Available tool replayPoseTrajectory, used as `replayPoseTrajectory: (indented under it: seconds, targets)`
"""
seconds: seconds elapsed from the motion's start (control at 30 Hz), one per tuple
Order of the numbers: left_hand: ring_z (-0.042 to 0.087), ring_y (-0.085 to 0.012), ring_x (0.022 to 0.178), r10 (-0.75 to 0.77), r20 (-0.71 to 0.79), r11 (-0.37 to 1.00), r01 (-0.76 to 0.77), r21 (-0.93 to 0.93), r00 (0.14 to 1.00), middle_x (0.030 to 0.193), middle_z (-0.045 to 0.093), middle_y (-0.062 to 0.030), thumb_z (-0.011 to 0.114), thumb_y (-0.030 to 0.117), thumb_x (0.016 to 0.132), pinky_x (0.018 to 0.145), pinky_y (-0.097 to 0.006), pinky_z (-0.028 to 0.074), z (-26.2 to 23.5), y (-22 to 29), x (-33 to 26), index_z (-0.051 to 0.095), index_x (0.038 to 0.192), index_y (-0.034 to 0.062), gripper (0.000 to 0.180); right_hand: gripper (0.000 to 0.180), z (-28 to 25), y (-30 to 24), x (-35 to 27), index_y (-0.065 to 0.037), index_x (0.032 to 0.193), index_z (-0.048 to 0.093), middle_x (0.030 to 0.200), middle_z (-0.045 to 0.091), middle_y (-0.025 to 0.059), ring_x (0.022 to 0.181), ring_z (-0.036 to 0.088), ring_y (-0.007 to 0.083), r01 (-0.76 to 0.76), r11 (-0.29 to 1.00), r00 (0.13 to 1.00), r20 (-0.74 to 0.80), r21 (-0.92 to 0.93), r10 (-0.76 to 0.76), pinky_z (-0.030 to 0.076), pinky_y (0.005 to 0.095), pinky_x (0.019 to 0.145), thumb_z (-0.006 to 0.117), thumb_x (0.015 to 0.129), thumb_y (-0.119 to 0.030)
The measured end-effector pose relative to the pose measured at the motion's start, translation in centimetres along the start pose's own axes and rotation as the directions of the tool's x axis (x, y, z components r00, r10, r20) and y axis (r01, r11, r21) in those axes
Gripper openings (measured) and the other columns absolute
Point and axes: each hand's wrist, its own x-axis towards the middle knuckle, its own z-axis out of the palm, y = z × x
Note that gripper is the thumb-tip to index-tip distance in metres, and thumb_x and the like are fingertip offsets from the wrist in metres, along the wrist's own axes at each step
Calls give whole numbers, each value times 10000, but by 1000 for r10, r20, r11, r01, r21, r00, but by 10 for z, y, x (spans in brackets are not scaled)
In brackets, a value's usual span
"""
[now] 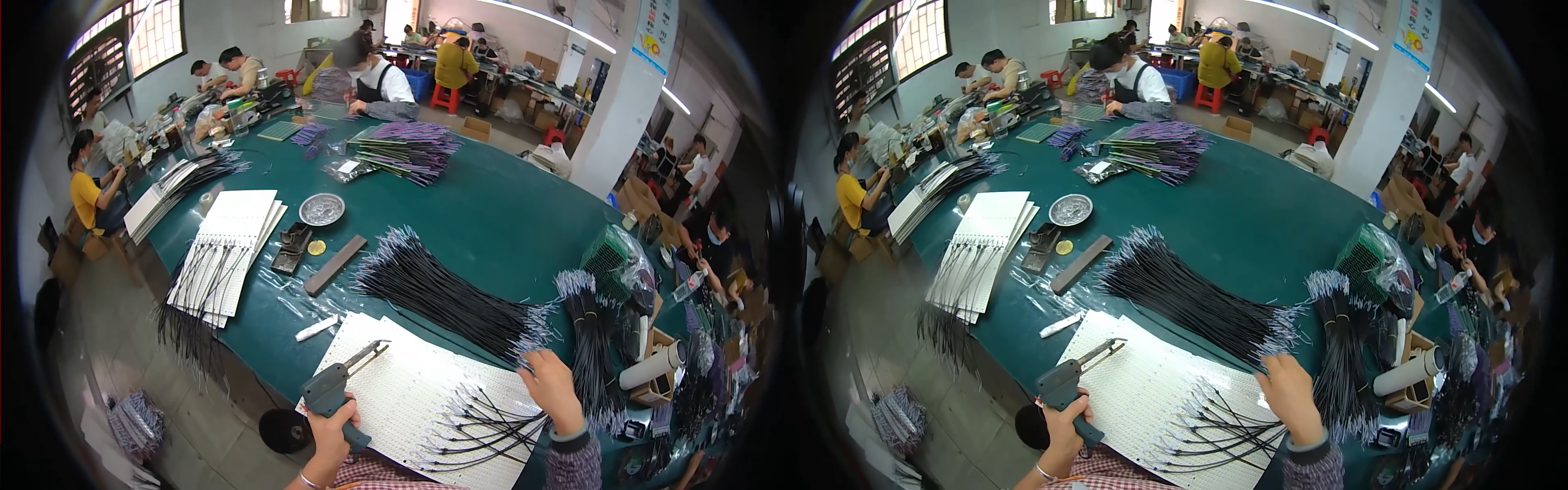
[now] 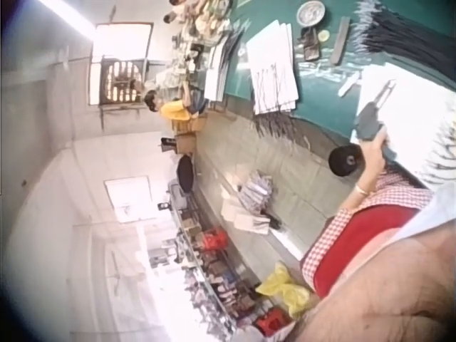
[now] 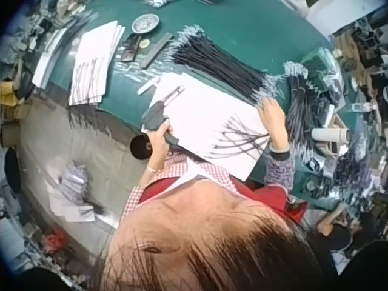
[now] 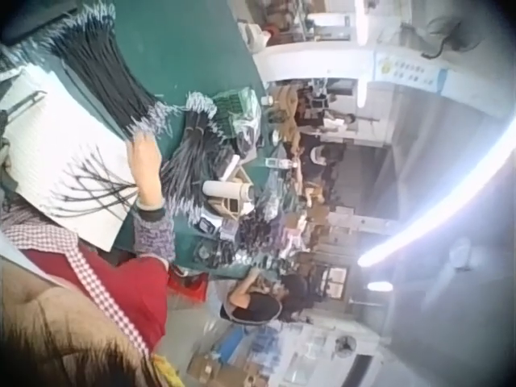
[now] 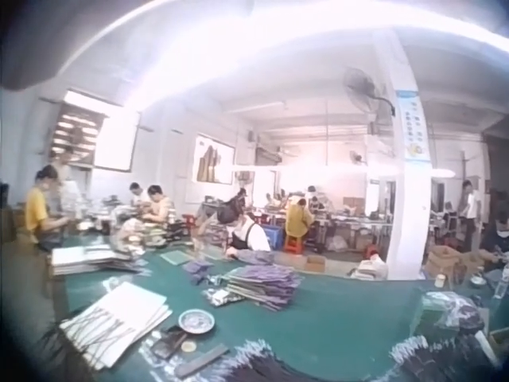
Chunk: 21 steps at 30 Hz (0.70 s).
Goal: The person attaches wires to an LED panel using a soldering iron.
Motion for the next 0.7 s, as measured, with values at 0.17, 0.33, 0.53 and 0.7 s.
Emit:
replayPoseTrajectory:
  seconds: [0.17,0.33,0.53,0.7]
  targets:
    - [553,-156,508,46,-52,998,-48,-31,998,694,580,-97,655,-10,755,469,-272,452,-3,12,-6,569,910,-65,186,184,76,-49,108,-51,978,630,933,602,97,882,603,299,337,921,939,-3,196,-343,506,383,734,627,823,-150]
    - [554,-156,510,120,-116,992,-124,-27,986,700,584,-99,648,-29,753,466,-269,450,-21,26,-12,570,918,-70,186,201,142,-74,162,-38,968,637,922,615,115,868,611,315,380,912,896,181,157,-405,503,412,740,638,814,-167]
    - [553,-157,514,162,-171,982,-175,-64,972,707,583,-96,649,-39,751,459,-270,444,-30,34,-10,575,923,-67,189,157,154,-97,171,-42,860,626,856,599,110,862,605,295,406,911,892,186,69,-412,504,403,704,684,770,-156]
    - [558,-144,525,112,-69,991,-117,-70,991,689,590,-77,676,-21,757,471,-259,448,-22,30,-5,596,920,-68,188,133,167,-90,169,-38,804,582,839,565,114,812,583,311,419,904,900,91,81,-426,475,425,685,674,781,-132]
